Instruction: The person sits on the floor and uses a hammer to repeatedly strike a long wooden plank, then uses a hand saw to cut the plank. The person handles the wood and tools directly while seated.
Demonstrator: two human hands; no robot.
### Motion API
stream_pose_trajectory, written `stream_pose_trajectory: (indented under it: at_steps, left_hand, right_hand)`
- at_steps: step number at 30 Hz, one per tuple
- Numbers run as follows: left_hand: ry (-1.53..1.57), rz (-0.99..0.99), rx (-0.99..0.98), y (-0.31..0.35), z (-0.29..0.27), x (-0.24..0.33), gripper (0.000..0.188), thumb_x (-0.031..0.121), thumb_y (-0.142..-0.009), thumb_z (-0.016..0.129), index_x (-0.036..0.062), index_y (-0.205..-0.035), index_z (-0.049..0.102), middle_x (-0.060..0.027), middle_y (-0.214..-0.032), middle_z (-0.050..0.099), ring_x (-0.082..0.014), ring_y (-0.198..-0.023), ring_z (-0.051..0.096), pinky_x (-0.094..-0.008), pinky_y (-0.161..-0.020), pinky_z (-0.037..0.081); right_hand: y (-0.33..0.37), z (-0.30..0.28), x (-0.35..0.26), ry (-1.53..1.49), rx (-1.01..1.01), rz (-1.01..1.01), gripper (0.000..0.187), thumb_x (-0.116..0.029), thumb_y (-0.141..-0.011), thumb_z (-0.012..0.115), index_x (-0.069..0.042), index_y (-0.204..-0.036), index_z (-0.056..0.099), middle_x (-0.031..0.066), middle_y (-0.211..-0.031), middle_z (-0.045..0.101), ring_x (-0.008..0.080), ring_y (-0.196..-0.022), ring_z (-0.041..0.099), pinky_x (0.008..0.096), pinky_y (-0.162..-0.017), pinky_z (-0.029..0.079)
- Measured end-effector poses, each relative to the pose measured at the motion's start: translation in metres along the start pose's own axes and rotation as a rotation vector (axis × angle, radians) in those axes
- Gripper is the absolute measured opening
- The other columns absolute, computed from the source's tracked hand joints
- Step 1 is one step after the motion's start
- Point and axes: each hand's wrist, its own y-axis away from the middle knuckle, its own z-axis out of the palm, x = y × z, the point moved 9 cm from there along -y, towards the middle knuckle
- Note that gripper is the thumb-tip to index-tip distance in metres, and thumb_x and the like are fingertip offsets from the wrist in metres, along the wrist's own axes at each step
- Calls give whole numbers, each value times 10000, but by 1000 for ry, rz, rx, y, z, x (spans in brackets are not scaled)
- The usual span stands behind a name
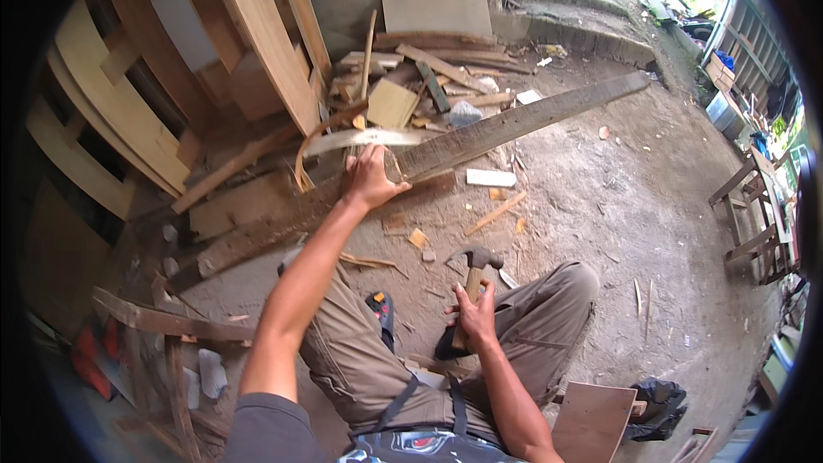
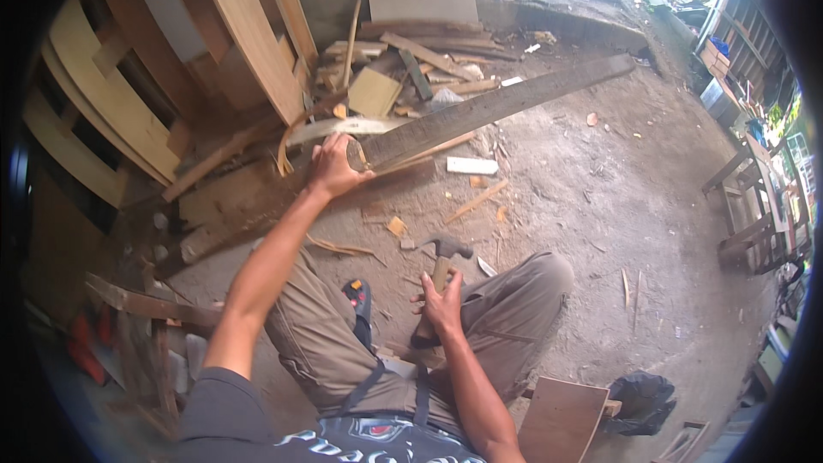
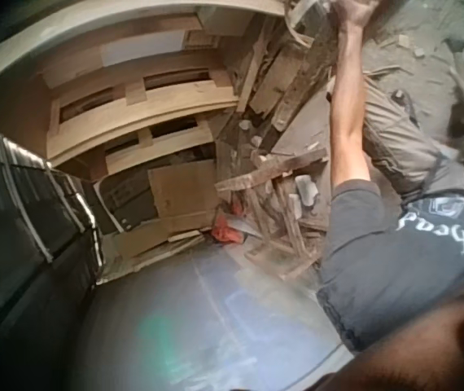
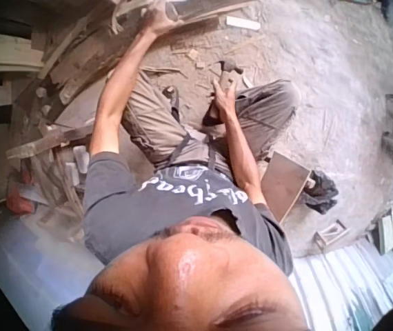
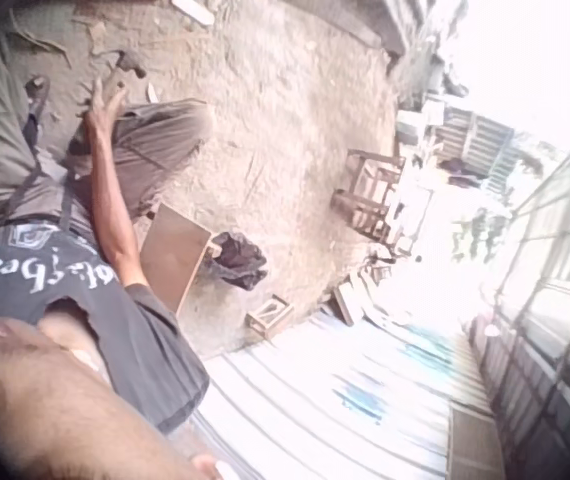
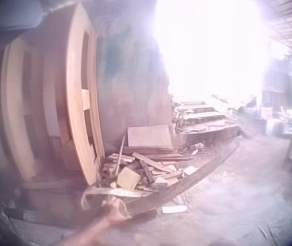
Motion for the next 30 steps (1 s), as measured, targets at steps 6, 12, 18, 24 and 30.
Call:
stream_pose_trajectory:
  at_steps: [6,12,18,24,30]
  left_hand:
    - [-68,-2,-242,22,30,-12,768,490,-591,933,54,-1139,618,-86,-1142,604,-245,-1118,586,-415,-974,416]
    - [-98,31,-300,54,42,-21,848,558,-599,929,41,-1195,620,-88,-1178,607,-235,-1182,557,-406,-1027,404]
    - [-151,162,-189,61,44,-23,912,686,-569,862,26,-1150,624,-96,-1087,610,-262,-1107,592,-417,-967,415]
    - [-157,125,-365,73,49,-30,955,732,-623,827,4,-1199,602,-131,-1216,608,-262,-1227,560,-482,-1069,433]
    - [-92,154,-275,58,29,-6,947,667,-610,858,-20,-1205,591,-148,-1195,602,-319,-1225,559,-462,-1071,440]
  right_hand:
    - [22,11,-45,59,-177,15,507,-219,-998,675,-48,-1309,314,38,-709,557,108,-453,520,294,-370,444]
    - [34,3,1,295,-57,45,346,-421,-1074,496,-97,-1196,503,14,-705,538,128,-543,525,334,-477,442]
    - [40,1,2,374,-180,169,340,-329,-997,649,-27,-1094,526,19,-690,542,118,-509,543,312,-427,453]
    - [83,54,-304,-162,-292,-627,288,-219,-1044,525,-43,-1265,467,-9,-652,480,68,-434,453,246,-330,395]
    - [26,54,-284,-93,-314,-840,181,-216,-976,587,-75,-880,527,-23,-593,449,81,-479,414,280,-395,352]
